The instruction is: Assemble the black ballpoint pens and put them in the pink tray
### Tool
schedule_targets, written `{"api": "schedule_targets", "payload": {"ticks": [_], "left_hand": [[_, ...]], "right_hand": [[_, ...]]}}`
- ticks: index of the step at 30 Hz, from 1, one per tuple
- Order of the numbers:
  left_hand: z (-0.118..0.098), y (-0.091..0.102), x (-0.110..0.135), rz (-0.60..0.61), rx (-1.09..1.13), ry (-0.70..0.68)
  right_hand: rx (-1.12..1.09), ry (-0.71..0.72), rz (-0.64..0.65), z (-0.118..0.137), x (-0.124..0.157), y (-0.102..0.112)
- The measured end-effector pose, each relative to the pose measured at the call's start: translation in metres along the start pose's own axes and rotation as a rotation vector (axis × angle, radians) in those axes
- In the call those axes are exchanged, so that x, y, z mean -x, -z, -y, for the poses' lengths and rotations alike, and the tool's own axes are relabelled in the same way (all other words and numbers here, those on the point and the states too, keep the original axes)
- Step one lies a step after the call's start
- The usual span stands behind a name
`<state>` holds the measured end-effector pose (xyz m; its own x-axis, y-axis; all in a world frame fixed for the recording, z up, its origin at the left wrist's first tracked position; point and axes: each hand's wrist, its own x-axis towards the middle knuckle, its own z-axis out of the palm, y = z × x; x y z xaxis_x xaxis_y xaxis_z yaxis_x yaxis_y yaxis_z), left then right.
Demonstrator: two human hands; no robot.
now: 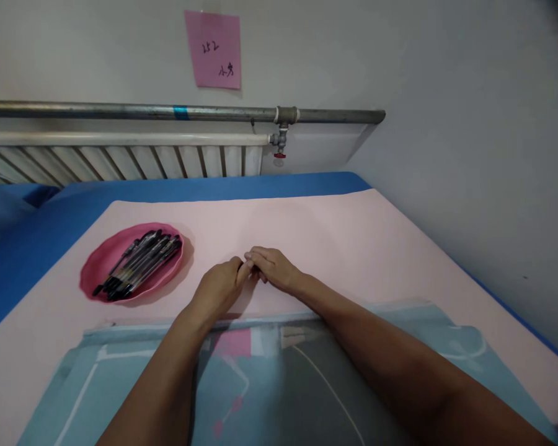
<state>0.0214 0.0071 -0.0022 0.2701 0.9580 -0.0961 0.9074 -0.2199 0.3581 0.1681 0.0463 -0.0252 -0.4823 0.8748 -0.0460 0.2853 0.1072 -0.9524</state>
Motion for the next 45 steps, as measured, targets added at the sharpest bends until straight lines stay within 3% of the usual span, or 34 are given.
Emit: {"api": "schedule_targets", "payload": {"ticks": [10,19,45], "left_hand": [[-0.0002,0.0010,-0.0005,0.044,-0.047,-0.029],[-0.0013,0.0007,-0.0004,0.022,0.032,0.031],[0.0012,-0.0018,-0.0009,0.028,-0.043,-0.015]], "right_hand": [[0.003,0.000,-0.008,0.0014,0.0006,-0.0001],[0.035,0.006,-0.004,-0.0018,-0.0004,0.0004],[0.039,0.014,-0.009,-0.0016,-0.0007,0.0003]]}}
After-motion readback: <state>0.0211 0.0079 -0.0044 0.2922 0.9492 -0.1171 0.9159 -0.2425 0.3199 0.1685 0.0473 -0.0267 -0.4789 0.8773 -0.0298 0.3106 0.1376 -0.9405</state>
